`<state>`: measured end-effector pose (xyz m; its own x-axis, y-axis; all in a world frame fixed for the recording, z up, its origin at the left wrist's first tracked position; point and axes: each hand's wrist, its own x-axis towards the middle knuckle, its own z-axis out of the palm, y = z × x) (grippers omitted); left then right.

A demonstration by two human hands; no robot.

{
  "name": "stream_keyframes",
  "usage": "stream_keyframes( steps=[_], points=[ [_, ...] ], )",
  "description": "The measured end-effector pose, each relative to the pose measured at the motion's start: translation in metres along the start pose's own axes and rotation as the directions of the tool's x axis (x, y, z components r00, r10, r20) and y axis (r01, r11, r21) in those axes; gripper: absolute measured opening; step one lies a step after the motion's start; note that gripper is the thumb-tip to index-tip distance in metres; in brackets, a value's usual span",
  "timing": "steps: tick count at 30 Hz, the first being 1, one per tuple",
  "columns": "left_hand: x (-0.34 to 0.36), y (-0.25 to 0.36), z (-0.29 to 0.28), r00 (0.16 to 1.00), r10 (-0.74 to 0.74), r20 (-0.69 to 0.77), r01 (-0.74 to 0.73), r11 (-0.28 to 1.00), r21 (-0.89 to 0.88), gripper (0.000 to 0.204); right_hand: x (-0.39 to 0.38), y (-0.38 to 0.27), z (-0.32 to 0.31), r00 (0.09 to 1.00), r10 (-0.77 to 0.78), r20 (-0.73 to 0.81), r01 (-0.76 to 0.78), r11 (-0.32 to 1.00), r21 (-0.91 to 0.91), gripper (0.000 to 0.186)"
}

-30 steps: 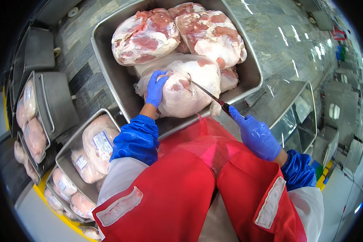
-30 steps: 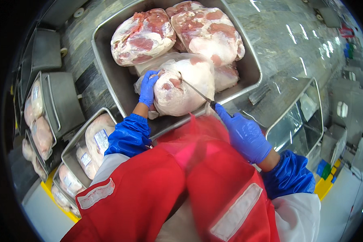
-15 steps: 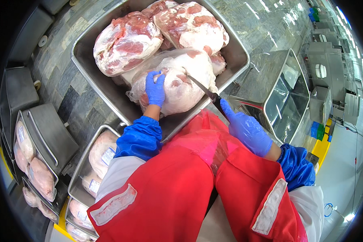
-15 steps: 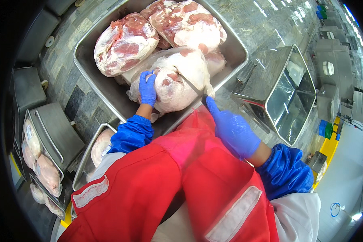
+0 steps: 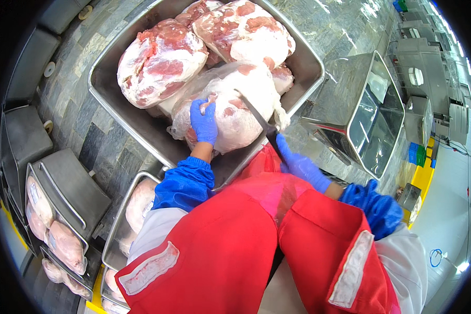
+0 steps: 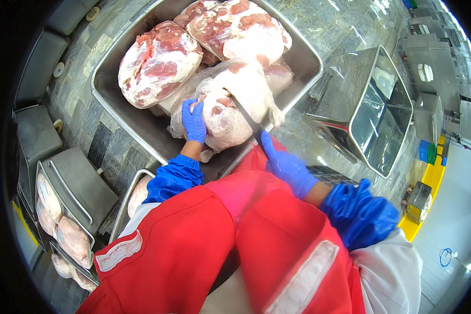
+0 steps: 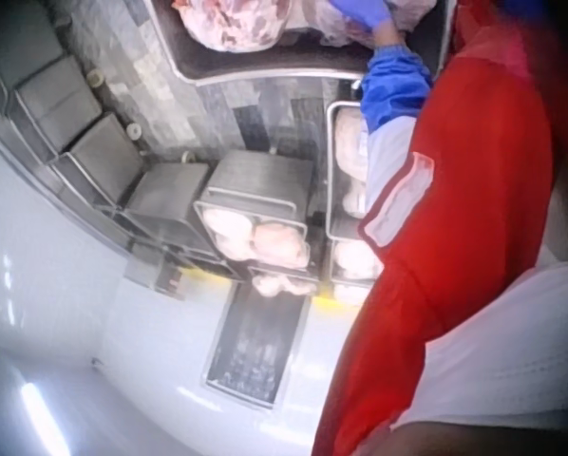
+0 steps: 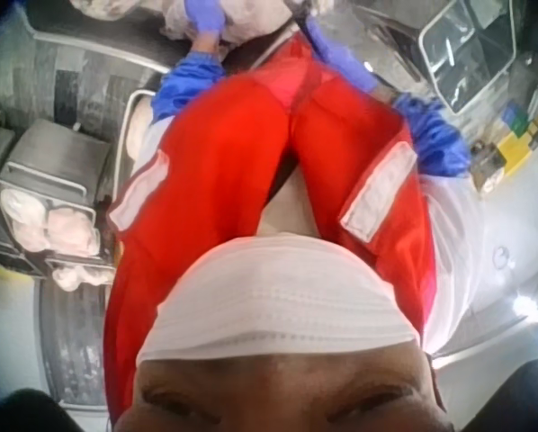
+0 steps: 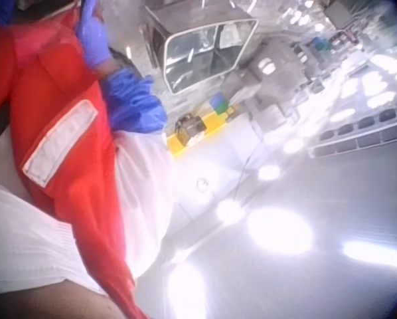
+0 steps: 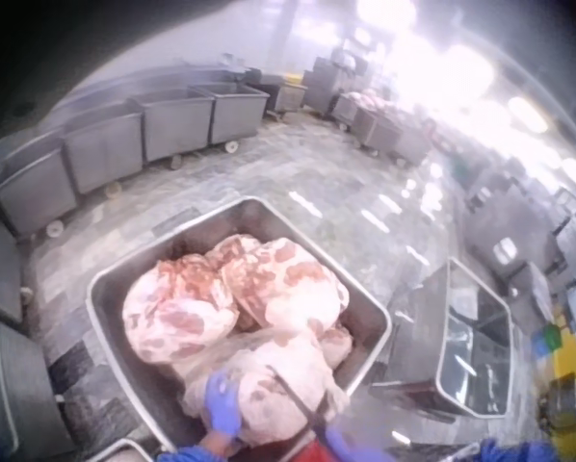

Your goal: The person removes vacuum-sealed meat portions from a tray, places them into another tray, and uses a knife to trim fat and connective tissue from the meat surfaces. Trimmed pieces are set aside in a separate container.

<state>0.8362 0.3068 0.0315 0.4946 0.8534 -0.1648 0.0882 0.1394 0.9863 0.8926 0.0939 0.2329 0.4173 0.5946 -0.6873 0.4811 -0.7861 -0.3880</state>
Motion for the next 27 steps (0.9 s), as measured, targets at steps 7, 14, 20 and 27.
stream_keyframes(
  steps=[7, 14, 20, 27],
  points=[
    [-0.007, 0.013, 0.003, 0.999, 0.043, -0.028, -0.043, 0.999, 0.028, 0.015, 0.024, 0.043, 0.056, 0.934, -0.177, -0.309, 0.157, 0.983, -0.09, 0.069],
    [0.0, -0.002, -0.002, 0.994, 0.054, -0.097, -0.052, 0.998, 0.025, 0.019, -0.029, -0.035, -0.068, 0.998, -0.062, -0.03, 0.048, 0.938, -0.343, 0.067],
    [-0.005, 0.018, 0.008, 0.998, -0.014, -0.062, 0.011, 0.999, -0.045, 0.019, 0.009, -0.05, -0.093, 0.987, -0.156, 0.042, 0.162, 0.946, -0.281, 0.06],
    [-0.004, 0.016, -0.001, 0.997, -0.034, -0.066, 0.036, 0.999, 0.025, 0.02, 0.015, -0.033, -0.037, 0.98, -0.165, -0.11, 0.15, 0.979, -0.137, 0.064]
  ],
)
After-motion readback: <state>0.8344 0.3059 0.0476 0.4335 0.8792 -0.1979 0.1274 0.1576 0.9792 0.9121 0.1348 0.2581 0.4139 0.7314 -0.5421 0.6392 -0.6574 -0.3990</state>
